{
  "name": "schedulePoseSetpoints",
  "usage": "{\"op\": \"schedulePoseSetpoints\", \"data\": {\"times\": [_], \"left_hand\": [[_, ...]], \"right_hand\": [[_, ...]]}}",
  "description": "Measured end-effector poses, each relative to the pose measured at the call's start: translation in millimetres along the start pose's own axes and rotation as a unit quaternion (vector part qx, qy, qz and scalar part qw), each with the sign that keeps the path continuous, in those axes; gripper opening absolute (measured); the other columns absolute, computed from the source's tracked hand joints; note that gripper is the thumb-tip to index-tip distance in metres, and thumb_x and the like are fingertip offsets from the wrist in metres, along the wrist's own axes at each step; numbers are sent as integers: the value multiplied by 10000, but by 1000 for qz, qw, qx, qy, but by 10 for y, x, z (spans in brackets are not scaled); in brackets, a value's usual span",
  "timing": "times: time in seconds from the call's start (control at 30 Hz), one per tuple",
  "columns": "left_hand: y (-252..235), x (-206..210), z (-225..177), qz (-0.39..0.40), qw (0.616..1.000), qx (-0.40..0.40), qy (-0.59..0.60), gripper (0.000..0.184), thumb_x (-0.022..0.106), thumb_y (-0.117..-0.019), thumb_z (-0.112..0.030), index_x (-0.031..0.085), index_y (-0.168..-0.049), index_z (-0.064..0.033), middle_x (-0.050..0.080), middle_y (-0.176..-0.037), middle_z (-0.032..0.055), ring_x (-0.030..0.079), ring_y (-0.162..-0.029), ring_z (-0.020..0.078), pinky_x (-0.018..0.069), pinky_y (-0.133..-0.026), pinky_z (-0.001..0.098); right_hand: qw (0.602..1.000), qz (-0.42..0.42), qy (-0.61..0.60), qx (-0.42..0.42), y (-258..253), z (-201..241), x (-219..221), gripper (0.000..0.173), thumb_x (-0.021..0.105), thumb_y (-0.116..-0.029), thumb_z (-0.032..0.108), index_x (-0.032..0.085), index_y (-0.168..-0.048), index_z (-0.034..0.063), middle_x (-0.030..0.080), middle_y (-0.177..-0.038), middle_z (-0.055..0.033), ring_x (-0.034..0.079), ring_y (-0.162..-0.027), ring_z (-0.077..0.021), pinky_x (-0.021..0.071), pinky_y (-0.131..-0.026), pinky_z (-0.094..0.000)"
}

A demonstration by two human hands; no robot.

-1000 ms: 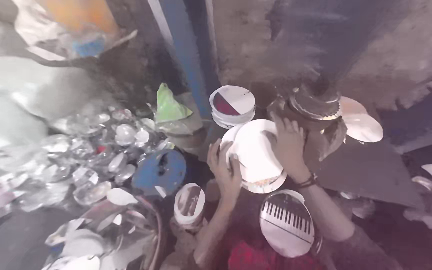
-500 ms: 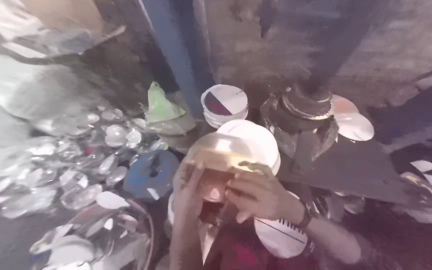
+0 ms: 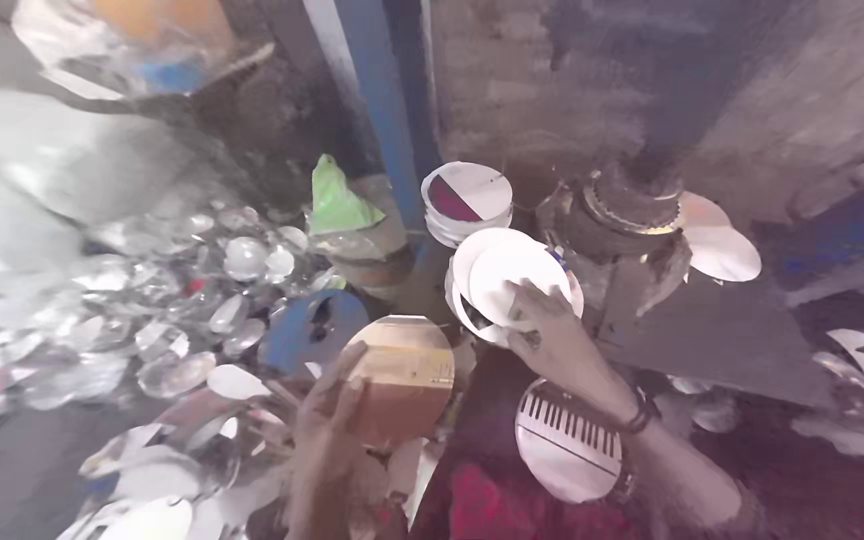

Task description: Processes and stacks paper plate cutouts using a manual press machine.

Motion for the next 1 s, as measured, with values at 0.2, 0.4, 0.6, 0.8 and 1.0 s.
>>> {"op": "schedulePoseSetpoints", "data": {"times": [0.2, 0.4, 0.6, 0.8, 1.0], "left_hand": [[77, 150, -59, 65, 997, -14, 50, 532, 442, -1027, -532, 718, -1218, -119, 709, -1251, -6, 648, -1169, 106, 520, -1005, 286], [288, 443, -325, 50, 996, -41, 62, 433, 502, -949, -613, 731, -1036, -256, 737, -979, -127, 689, -895, -12, 585, -764, 198], [300, 429, -268, -83, 994, -70, -25, 184, 472, -984, -49, 651, -991, -92, 696, -731, -125, 666, -622, -23, 574, -551, 169], [191, 150, -147, -96, 995, 0, -7, 511, 423, -975, -57, 369, -1468, 66, 611, -1315, 26, 655, -1029, 19, 569, -850, 201], [212, 133, -136, -97, 994, 44, 6, 331, 416, -982, -24, 657, -1209, -17, 699, -1196, -32, 667, -1049, 50, 563, -900, 232]], "right_hand": [[917, -323, -9, -234, 278, 191, -182, 134, 531, -1036, 135, 642, -998, 69, 733, -1017, -54, 687, -1014, -130, 516, -991, -312], [941, -213, -156, -211, 420, 854, -141, 127, 635, -968, 63, 706, -956, -42, 726, -876, -123, 684, -800, -66, 538, -758, -137], [981, -184, 39, -39, -197, 286, -122, 342, 639, -988, 276, 712, -1186, 7, 710, -1136, -195, 684, -1054, -372, 554, -879, -544], [969, -93, 188, 128, -590, -395, -38, 775, 569, -998, 553, 490, -1436, -81, 532, -1410, -324, 501, -1315, -509, 419, -1015, -671], [956, -273, 102, 22, -401, -75, -438, 333, 607, -1023, 190, 593, -1264, -38, 639, -1192, -269, 645, -1066, -436, 510, -849, -595]]}}
Point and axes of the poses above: each hand's wrist, its own y-axis away from the middle knuckle, its own x-axis out of the palm, z = x × y, the point moved 4 cm from there along -y, towards the middle knuckle
